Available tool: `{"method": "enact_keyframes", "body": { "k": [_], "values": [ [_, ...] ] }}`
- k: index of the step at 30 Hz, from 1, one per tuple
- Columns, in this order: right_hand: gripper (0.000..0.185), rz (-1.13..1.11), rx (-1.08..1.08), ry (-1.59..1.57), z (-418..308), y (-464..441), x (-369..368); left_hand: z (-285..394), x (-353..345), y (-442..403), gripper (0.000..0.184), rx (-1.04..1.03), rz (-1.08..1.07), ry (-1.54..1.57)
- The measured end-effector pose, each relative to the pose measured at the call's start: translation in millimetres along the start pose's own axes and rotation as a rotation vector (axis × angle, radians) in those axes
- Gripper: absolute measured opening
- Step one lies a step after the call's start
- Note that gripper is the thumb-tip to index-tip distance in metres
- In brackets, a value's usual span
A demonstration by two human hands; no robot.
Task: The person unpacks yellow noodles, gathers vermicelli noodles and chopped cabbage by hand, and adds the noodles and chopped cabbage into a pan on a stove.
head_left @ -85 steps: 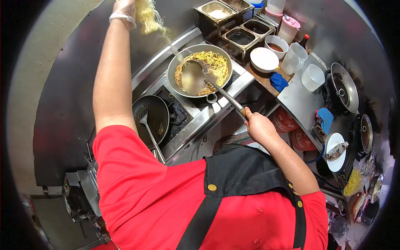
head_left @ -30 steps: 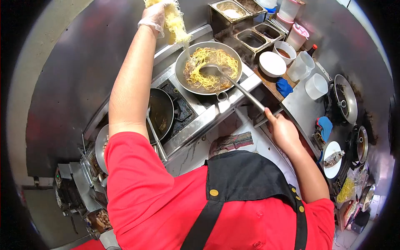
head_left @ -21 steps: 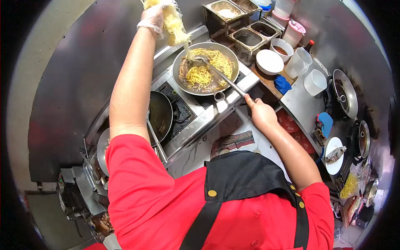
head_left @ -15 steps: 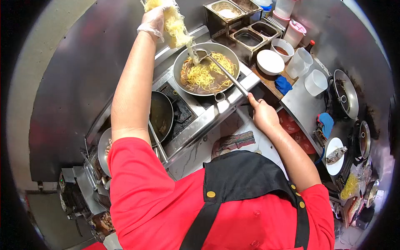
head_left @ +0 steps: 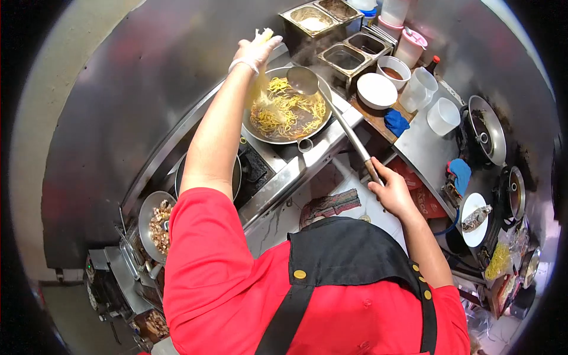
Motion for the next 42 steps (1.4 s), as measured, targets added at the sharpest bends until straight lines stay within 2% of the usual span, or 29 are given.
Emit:
{"method": "enact_keyframes", "body": {
  "k": [1, 3, 4, 6, 7, 10, 11, 13, 14, 15, 16, 17, 18, 20, 21, 23, 25, 28, 30, 31, 34, 36, 42],
  "values": [
    [0.063, -0.004, -0.019, -0.043, -1, 5, 0, -7, -10, -13, 0.101, -0.067, -0.060, -0.061],
    [0.062, 0.000, -0.052, -0.101, -4, 12, 4, -7, -17, -18, 0.117, 0.185, -0.046, -0.025],
    [0.062, 0.012, -0.055, -0.105, -3, 14, 8, -6, -17, -22, 0.117, 0.174, -0.051, -0.026],
    [0.062, 0.019, -0.031, -0.118, -1, 18, 14, -10, -13, -29, 0.118, 0.250, -0.143, -0.037],
    [0.063, 0.002, -0.086, -0.201, -8, 22, 20, -11, -9, -35, 0.117, 0.325, -0.156, 0.007],
    [0.064, -0.022, -0.111, -0.323, -14, 29, 36, -43, -20, -87, 0.068, 0.234, -0.087, 0.057],
    [0.065, -0.001, -0.087, -0.303, -15, 30, 40, -50, -18, -91, 0.068, 0.235, -0.087, 0.056],
    [0.064, 0.021, -0.066, -0.261, -19, 32, 47, -60, -17, -90, 0.045, 0.113, -0.296, 0.041],
    [0.064, 0.044, -0.044, -0.217, -20, 31, 49, -74, -28, -97, 0.045, 0.118, -0.295, 0.041],
    [0.062, 0.095, 0.064, -0.081, -19, 29, 51, -101, -48, -111, 0.037, 0.157, -0.283, 0.021],
    [0.062, 0.087, 0.066, -0.080, -17, 29, 52, -117, -58, -118, 0.029, 0.195, -0.269, 0.000],
    [0.061, 0.128, 0.167, 0.095, -18, 28, 55, -106, -56, -93, 0.031, 0.178, -0.377, -0.189],
    [0.061, 0.171, 0.268, 0.270, -19, 27, 57, -103, -63, -72, 0.035, 0.169, -0.283, -0.318],
    [0.056, 0.122, 0.194, 0.325, -40, 35, 68, -82, -49, -26, 0.041, 0.126, -0.175, -0.545],
    [0.053, 0.088, 0.150, 0.451, -43, 38, 69, -79, -39, -21, 0.041, 0.127, -0.170, -0.542],
    [0.045, 0.056, 0.117, 0.658, -44, 41, 59, -79, -15, -14, 0.048, 0.060, -0.003, -0.417],
    [0.049, 0.044, 0.233, 0.768, -19, 25, 29, -73, 8, -11, 0.052, -0.040, 0.073, -0.259],
    [0.051, 0.030, 0.268, 0.861, -32, 7, 31, -57, 37, 3, 0.042, -0.170, 0.168, 0.124],
    [0.049, 0.089, 0.308, 0.781, -42, 0, 48, -42, 58, 29, 0.032, -0.264, 0.199, 0.392],
    [0.049, 0.042, 0.265, 0.785, -51, -1, 50, -35, 65, 42, 0.021, -0.285, 0.194, 0.589],
    [0.054, 0.046, 0.254, 0.792, -48, -25, 20, -23, 76, 69, 0.015, -0.302, 0.239, 0.804],
    [0.056, -0.037, 0.264, 0.892, -36, -47, -4, -21, 79, 91, 0.014, -0.302, 0.252, 0.788],
    [0.051, -0.038, 0.292, 0.728, -54, -59, 20, -50, 92, 136, 0.019, -0.153, 0.380, 0.806]
  ]
}}
Point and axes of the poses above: each hand's wrist, its own y-axis away from the middle knuckle, its own x-axis out of the back of the hand, z = x × y, the point moved 1 cm from there along -y, towards the middle knuckle, and after that the axes turned 3 degrees about y, right-handed, at the moved point
